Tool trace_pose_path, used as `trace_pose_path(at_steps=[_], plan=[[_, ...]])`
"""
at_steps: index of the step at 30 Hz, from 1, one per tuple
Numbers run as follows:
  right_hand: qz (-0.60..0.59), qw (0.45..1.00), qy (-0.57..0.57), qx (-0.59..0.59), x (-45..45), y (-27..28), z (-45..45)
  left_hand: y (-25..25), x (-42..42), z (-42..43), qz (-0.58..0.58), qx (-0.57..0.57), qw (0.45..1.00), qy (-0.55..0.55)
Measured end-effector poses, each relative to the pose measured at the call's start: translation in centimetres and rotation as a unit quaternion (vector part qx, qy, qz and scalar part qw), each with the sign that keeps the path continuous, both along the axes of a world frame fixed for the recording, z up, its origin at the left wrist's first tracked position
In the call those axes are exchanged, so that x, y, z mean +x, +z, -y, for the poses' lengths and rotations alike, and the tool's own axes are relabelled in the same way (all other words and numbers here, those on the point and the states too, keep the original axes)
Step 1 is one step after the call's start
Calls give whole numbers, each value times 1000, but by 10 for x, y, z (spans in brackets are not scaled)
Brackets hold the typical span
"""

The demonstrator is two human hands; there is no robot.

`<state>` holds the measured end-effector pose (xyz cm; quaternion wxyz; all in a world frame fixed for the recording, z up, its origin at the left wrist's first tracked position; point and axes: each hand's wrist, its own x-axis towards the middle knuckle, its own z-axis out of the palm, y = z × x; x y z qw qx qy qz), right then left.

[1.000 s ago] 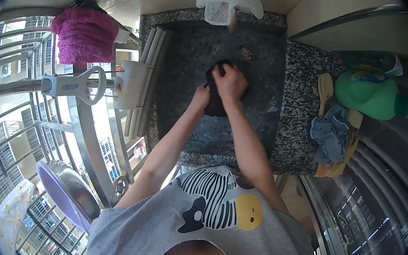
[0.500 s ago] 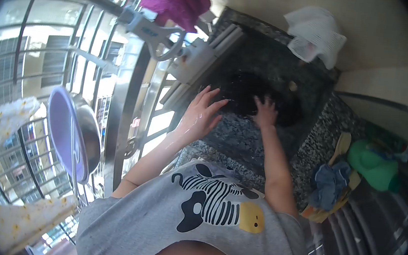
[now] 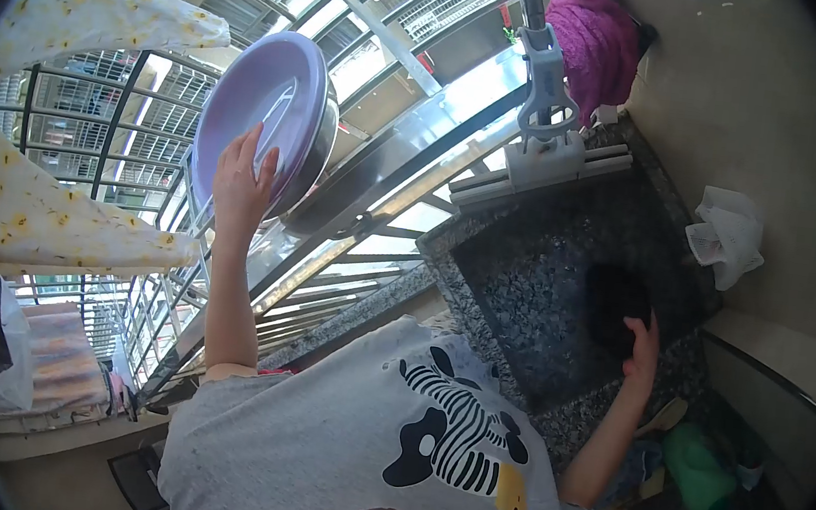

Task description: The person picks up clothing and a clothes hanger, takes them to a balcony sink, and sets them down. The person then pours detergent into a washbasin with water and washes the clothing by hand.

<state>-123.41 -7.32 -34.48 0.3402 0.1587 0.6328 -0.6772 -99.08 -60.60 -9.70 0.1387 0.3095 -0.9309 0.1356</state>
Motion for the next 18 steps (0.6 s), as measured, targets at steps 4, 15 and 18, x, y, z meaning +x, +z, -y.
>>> trace_pose_path(at_steps=[4,15,18], plan=[[-46,999,22,-5,8,29,-23,18,22,15,101,143,973,153],[-70,997,25,23,41,33,-40,33,52,4,67,351,933,-52],[-46,998,8,46,45,34,-40,31,54,11,60,372,926,-20]])
